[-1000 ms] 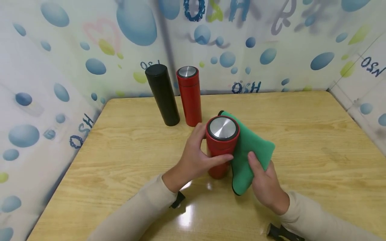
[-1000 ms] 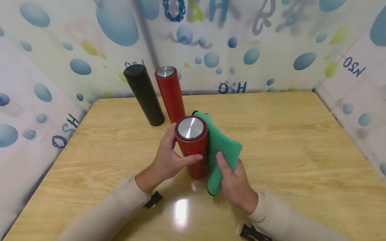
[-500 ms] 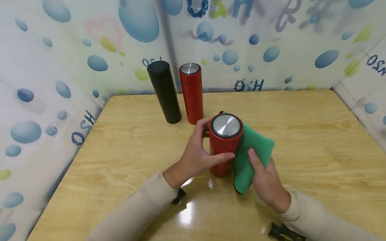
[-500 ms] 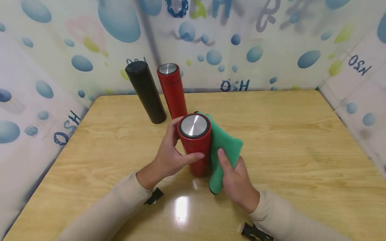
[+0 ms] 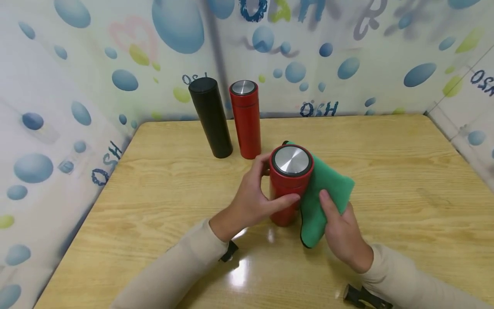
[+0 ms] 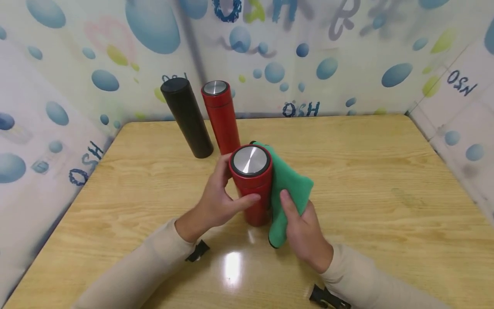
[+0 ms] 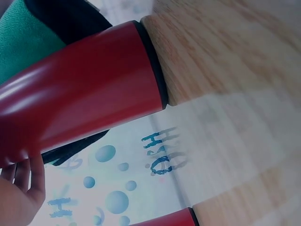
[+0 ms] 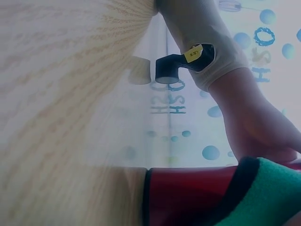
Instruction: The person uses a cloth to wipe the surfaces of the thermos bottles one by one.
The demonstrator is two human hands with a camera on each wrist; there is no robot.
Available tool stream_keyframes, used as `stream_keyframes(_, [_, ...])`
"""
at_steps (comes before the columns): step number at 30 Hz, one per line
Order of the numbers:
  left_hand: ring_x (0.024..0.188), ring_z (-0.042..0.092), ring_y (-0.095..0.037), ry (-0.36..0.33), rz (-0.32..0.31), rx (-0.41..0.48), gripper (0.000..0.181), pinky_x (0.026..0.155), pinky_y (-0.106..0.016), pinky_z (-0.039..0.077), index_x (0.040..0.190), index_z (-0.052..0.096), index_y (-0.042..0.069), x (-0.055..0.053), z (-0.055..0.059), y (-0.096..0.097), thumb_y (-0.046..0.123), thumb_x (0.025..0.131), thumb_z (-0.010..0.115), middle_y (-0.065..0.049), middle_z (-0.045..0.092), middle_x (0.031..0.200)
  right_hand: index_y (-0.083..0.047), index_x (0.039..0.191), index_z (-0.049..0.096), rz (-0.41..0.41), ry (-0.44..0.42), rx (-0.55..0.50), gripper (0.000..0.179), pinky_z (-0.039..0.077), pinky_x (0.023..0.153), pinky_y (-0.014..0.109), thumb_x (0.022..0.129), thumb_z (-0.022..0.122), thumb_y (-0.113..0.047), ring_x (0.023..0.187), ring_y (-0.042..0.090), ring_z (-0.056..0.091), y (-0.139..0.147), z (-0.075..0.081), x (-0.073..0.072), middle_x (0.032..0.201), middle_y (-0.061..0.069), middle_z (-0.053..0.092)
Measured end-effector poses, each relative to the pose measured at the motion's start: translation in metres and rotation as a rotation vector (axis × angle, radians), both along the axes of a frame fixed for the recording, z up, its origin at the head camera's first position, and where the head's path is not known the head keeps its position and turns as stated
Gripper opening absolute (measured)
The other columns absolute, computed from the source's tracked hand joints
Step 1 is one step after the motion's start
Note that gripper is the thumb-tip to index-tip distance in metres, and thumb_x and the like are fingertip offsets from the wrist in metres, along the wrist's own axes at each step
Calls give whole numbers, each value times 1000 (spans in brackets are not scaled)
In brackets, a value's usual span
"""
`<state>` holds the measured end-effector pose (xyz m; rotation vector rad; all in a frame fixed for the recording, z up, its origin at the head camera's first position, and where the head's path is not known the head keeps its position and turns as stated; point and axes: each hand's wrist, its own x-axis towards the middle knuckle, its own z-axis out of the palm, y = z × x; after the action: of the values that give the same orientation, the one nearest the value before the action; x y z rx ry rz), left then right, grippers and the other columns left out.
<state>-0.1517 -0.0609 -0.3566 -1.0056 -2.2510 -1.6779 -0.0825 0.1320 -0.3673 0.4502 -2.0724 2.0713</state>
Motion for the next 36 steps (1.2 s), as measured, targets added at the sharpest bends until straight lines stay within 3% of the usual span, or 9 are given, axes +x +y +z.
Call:
stream_keyframes(5, [124,53,-15,3,-3,-23,77,99,-34,52,147,36,13,2,-1,-2,20,83,77,-1,55,139,-9,135,49,-1,-48,22,33,53,91,20,110,30,-19,108,7,63,0,-1,0,118,-2,64])
stream_keyframes(14, [125,50,-13,50,-1,-32,72,98,-36,52,146,41,14,0,-2,-2,31,83,72,-1,54,137,-10,131,54,-28,26,-46,31,54,85,21,109,32,-14,97,9,67,2,3,2,108,-2,68])
stream_keyframes(21, [122,50,-15,137,34,-17,69,95,-34,54,142,47,11,-1,-1,-1,35,82,71,-5,55,131,-10,135,51,-18,-13,0,33,54,88,22,110,31,-17,103,9,65,0,3,0,115,0,66])
stream_keyframes(27, [119,52,-16,152,26,0,68,94,-36,55,141,48,9,-1,-4,-1,33,81,70,-6,57,129,-11,135,50,1,-52,-10,32,54,89,22,110,32,-18,105,7,65,1,1,1,116,-2,66])
stream_keyframes(36, [120,54,-19,141,-8,16,75,95,-35,53,146,39,9,-1,-2,-1,31,81,70,-8,57,133,-11,132,54,14,14,-115,31,56,85,23,109,33,-14,99,8,67,3,2,2,111,-3,68])
